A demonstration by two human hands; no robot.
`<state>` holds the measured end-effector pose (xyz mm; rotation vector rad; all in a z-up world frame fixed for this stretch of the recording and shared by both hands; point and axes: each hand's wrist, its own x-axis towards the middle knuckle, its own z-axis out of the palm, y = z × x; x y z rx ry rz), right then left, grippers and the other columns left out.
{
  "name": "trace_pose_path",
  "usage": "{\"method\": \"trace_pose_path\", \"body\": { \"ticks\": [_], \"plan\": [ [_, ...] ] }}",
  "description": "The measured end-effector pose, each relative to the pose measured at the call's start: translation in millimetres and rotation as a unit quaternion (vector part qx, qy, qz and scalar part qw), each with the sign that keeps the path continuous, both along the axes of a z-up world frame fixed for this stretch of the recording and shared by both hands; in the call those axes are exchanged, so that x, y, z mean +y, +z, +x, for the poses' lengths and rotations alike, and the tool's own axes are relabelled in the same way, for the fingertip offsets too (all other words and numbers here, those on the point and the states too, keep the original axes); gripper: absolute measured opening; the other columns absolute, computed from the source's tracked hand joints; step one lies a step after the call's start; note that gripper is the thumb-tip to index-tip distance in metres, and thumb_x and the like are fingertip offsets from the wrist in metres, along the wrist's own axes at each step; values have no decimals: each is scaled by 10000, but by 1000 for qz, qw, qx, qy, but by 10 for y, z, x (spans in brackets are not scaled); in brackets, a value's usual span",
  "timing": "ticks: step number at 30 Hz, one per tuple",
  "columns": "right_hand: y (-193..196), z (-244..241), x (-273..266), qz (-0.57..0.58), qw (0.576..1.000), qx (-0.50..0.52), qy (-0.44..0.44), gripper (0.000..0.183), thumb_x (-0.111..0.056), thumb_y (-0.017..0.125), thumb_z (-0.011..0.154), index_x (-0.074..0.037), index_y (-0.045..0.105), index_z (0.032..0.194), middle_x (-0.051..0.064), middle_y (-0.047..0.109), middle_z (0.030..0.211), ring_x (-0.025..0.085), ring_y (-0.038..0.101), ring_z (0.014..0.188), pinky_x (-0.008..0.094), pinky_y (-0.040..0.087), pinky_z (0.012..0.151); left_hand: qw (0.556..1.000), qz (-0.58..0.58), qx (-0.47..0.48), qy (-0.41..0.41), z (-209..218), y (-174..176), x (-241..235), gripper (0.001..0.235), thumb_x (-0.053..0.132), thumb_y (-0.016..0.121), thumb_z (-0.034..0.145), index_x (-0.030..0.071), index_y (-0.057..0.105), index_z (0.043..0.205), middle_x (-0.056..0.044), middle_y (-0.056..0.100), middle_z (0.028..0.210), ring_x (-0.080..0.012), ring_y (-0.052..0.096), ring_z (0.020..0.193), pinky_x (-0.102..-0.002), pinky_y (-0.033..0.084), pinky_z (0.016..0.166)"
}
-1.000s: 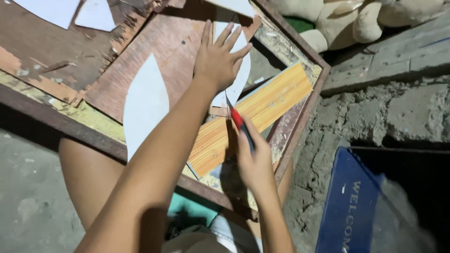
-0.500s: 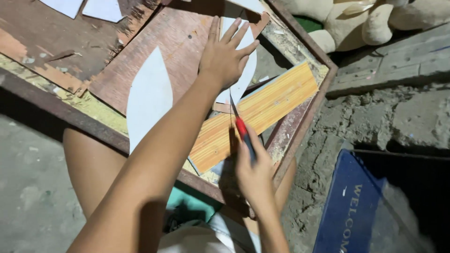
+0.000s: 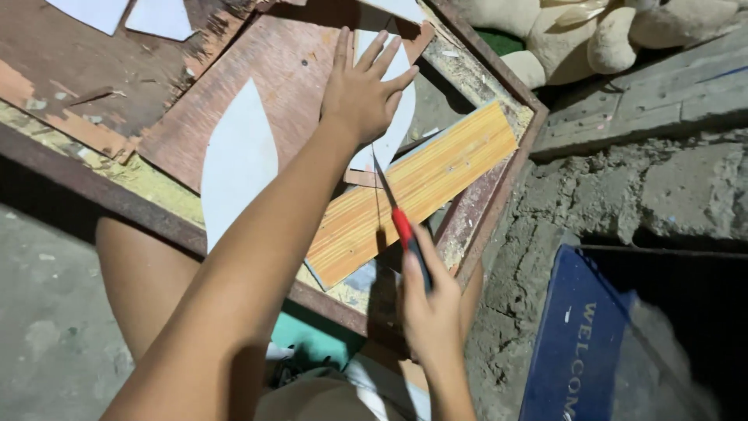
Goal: Cutting out leaf-shaped patterns from white foam sheets using a utility knife and scissors
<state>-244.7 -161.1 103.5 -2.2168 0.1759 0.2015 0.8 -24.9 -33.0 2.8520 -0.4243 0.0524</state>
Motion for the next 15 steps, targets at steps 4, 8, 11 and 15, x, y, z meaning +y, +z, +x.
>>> {"method": "trace_pose_path", "body": {
  "ticks": [4, 8, 11, 15],
  "plan": [
    [155, -252, 7, 24, 996, 56, -60, 560, -302, 514, 990, -144, 551, 1525, -16, 501, 629, 80, 313, 459, 273, 253, 433, 1000, -16, -8, 0, -17, -46, -8, 546, 492, 170, 1075, 426, 281, 1605, -68, 155, 1729, -267, 23, 1596, -687, -134, 1201],
    [73, -209, 36, 39, 995, 59, -71, 536, -267, 520, 985, -164, 569, 1509, -11, 470, 584, 77, 365, 431, 263, 279, 395, 1000, 8, -2, 7, -33, 20, 16, 554, 488, 160, 1079, 419, 216, 1625, -56, 106, 1736, -257, -5, 1596, -672, -119, 1213],
    [-26, -88, -57, -41, 996, 59, -48, 586, -384, 476, 947, -185, 550, 1493, 80, 756, 1178, 67, 433, 458, 266, 382, 421, 1000, 1, -8, 2, -65, -2, -8, 548, 481, 184, 1078, 419, 240, 1620, -68, 135, 1731, -270, 17, 1594, -681, -98, 1215],
    [-470, 358, 147, 50, 999, -13, 11, 485, -190, 471, 1009, -83, 548, 1476, 86, 721, 1155, 118, 635, 807, 254, 515, 712, 999, -11, -34, 1, -22, -58, 17, 550, 497, 163, 1094, 407, 245, 1631, -82, 125, 1735, -277, 4, 1598, -665, -130, 1221]
  ]
}}
